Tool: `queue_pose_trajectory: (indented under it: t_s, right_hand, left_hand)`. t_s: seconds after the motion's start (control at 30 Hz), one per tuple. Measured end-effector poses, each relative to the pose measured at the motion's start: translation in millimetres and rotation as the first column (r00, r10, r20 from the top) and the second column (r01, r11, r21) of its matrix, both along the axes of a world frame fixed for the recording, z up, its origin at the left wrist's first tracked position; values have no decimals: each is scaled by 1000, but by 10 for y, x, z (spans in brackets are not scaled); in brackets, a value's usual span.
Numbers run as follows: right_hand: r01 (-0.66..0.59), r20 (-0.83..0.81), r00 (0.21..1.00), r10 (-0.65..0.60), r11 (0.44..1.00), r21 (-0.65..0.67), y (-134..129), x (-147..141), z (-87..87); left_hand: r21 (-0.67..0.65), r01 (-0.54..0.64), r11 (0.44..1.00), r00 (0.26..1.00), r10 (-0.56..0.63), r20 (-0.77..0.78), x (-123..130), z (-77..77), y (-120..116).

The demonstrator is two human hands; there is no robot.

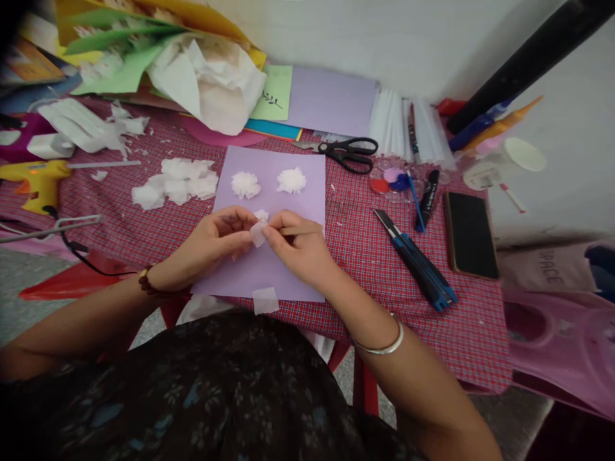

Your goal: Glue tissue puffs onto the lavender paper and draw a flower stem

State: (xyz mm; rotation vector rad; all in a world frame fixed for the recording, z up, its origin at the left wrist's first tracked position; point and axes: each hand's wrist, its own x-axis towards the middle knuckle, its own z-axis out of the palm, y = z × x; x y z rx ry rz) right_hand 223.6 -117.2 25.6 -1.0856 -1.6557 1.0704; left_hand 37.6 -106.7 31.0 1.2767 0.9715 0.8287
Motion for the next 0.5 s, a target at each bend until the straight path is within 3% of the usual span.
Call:
queue_pose_trajectory:
  t_s: [0.2, 0.33, 0.43, 0.5]
  right_hand:
    - [-53, 27, 998, 52, 998, 40, -4, 31, -1]
    - [-27, -8, 1000, 27, 1000, -11, 39, 60, -48]
    - [-115, 40, 992, 118, 991, -61, 53, 62, -53]
    - [-165, 65, 983, 171, 982, -90, 48, 63, -36]
  left_hand:
    - [222, -139, 965, 984, 160, -83, -76, 87, 59]
    - [329, -228, 916, 968, 248, -21, -254, 313, 348]
    - [406, -188, 894, 975, 218, -30, -320, 482, 665]
    - [379, -74, 922, 989, 116, -88, -329, 497, 871]
